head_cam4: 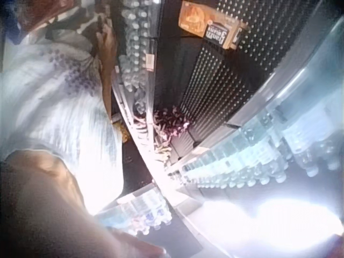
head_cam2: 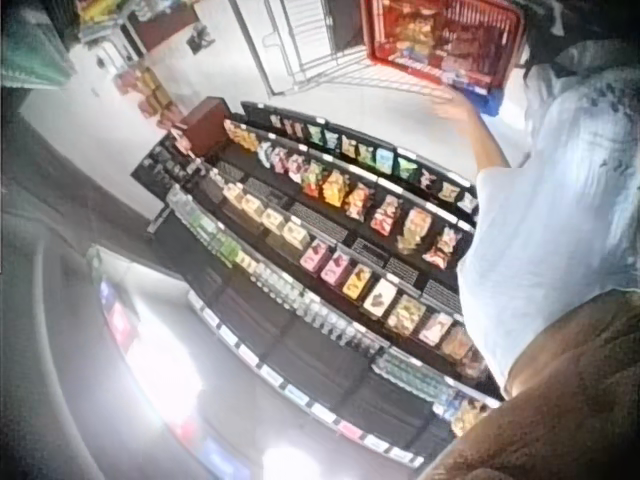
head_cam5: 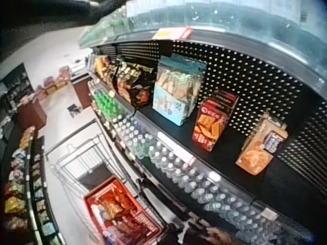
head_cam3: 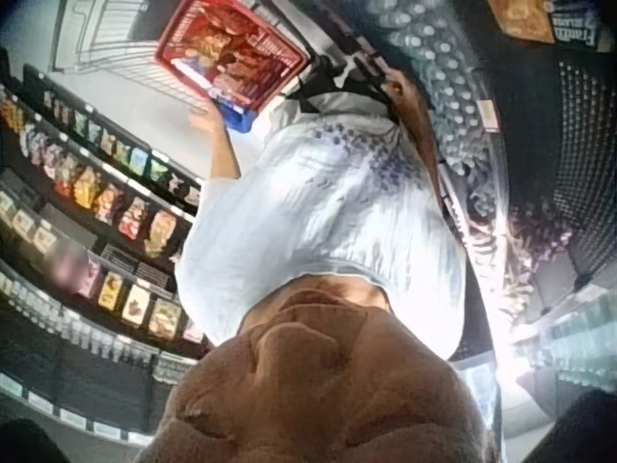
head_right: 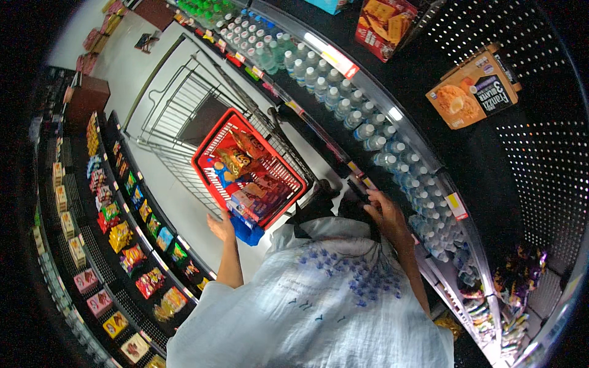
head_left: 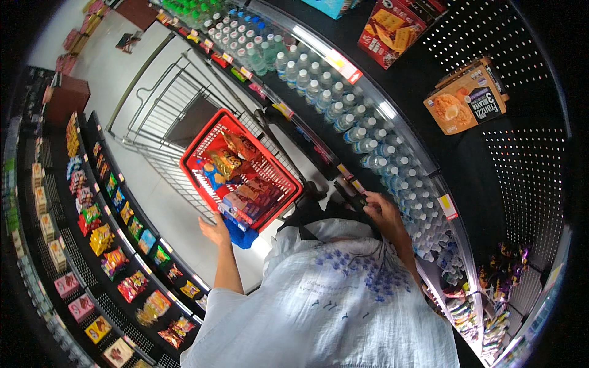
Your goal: The person wipes a supermarket shelf with a blue cloth, then picks up various packaged food items from a red shopping basket and places them onto the shelf. The person handles items one at a time, including boxes of noodles and bags of chips, arranging them on the shelf.
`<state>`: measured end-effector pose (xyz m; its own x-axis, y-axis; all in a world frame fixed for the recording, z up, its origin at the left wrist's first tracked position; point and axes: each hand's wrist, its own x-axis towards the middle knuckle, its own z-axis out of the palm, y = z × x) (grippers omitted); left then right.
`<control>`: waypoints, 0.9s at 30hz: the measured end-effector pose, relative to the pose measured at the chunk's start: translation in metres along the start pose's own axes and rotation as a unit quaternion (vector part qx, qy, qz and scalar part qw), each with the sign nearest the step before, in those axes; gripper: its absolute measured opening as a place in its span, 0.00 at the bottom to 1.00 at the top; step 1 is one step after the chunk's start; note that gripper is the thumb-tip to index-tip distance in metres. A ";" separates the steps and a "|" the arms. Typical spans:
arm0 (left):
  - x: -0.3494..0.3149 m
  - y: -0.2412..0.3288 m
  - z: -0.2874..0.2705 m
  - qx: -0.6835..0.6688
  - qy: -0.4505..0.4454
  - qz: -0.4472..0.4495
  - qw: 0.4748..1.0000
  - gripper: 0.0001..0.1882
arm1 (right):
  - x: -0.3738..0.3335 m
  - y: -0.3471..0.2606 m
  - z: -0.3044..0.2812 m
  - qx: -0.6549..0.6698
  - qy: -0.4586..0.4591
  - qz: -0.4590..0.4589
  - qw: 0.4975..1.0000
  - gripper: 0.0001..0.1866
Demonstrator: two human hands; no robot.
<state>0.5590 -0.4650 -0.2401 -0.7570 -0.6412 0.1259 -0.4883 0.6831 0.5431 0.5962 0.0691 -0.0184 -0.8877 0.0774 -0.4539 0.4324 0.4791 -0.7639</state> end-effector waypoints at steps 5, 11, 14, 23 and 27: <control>-0.036 -0.042 -0.018 -0.075 -0.169 -0.116 0.976 0.42 | 0.013 -0.003 0.002 0.012 -0.037 -0.015 0.999 0.26; -0.044 -0.055 -0.035 0.003 -0.263 -0.123 0.957 0.28 | 0.025 0.020 0.007 -0.039 -0.061 -0.046 0.996 0.25; -0.042 -0.026 -0.045 0.052 -0.250 -0.087 0.963 0.28 | 0.021 0.018 0.008 -0.044 -0.064 -0.051 0.996 0.25; -0.003 0.009 -0.098 -0.070 -0.303 -0.108 0.944 0.22 | 0.023 0.036 0.010 -0.060 -0.026 -0.087 0.994 0.21; 0.011 0.140 -0.108 -0.268 -0.285 -0.058 0.918 0.16 | 0.026 0.013 0.009 -0.003 -0.055 -0.108 0.993 0.24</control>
<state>0.5292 -0.4141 -0.0725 -0.8925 -0.3070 -0.3304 -0.4113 0.2534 0.8755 0.5802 0.0696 -0.0441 -0.9371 -0.1232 -0.3265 0.2317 0.4799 -0.8462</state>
